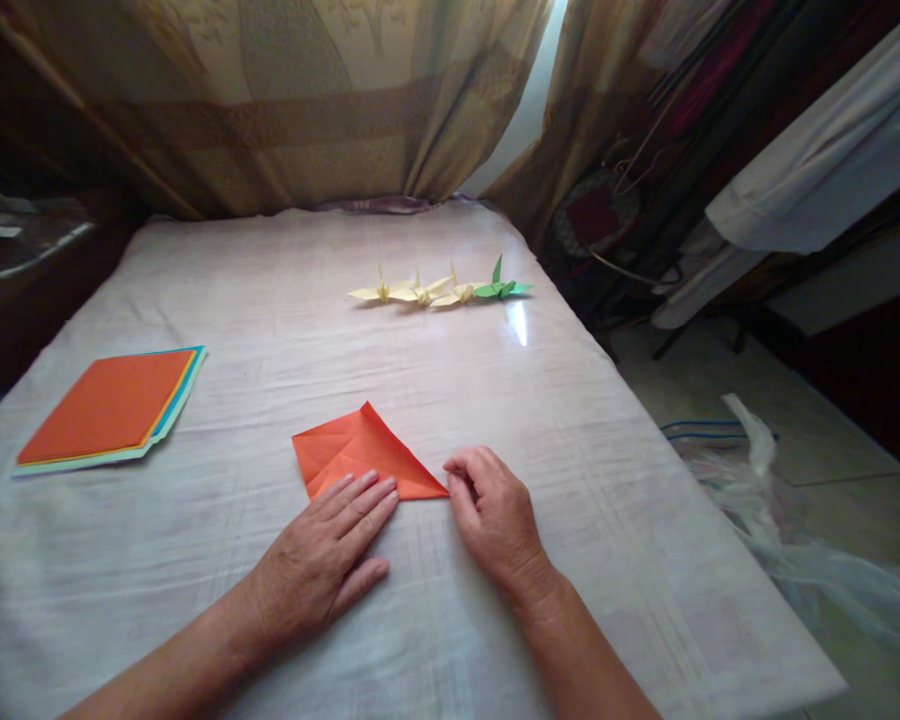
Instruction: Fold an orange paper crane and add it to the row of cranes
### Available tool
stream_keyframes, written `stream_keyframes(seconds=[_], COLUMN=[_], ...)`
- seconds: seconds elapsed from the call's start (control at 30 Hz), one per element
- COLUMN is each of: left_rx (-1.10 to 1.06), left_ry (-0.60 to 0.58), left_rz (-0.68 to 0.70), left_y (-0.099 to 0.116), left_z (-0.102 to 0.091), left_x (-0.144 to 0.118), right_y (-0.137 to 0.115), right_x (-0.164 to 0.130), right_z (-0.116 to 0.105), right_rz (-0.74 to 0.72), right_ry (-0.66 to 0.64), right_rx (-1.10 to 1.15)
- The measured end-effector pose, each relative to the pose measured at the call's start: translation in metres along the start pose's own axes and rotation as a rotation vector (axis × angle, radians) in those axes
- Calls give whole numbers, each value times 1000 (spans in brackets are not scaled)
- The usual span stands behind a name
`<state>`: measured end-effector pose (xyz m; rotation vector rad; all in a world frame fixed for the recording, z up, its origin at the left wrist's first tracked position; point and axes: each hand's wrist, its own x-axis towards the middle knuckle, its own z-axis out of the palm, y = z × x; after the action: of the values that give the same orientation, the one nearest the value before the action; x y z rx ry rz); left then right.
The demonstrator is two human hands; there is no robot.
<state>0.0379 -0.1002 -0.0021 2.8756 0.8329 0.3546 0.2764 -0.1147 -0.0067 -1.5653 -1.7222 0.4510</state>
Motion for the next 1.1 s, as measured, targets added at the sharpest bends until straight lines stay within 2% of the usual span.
stream_keyframes(seconds=[0.1,0.2,0.5,1.1], left_rx=[7,8,30,62], left_ry=[-3,-8,-15,-24], left_rz=[-6,-9,-9,-6], left_y=[0,1,0,-1], left_z=[0,1,1,2], left_x=[0,0,-1,-1], right_y=[2,-1,-6,-5], right_x=[1,1,-1,0], right_z=[-3,-5,2,2], right_rz=[18,25,-43,-4], right_ry=[9,-42,-60,-103], right_rx=[26,17,-138,-86])
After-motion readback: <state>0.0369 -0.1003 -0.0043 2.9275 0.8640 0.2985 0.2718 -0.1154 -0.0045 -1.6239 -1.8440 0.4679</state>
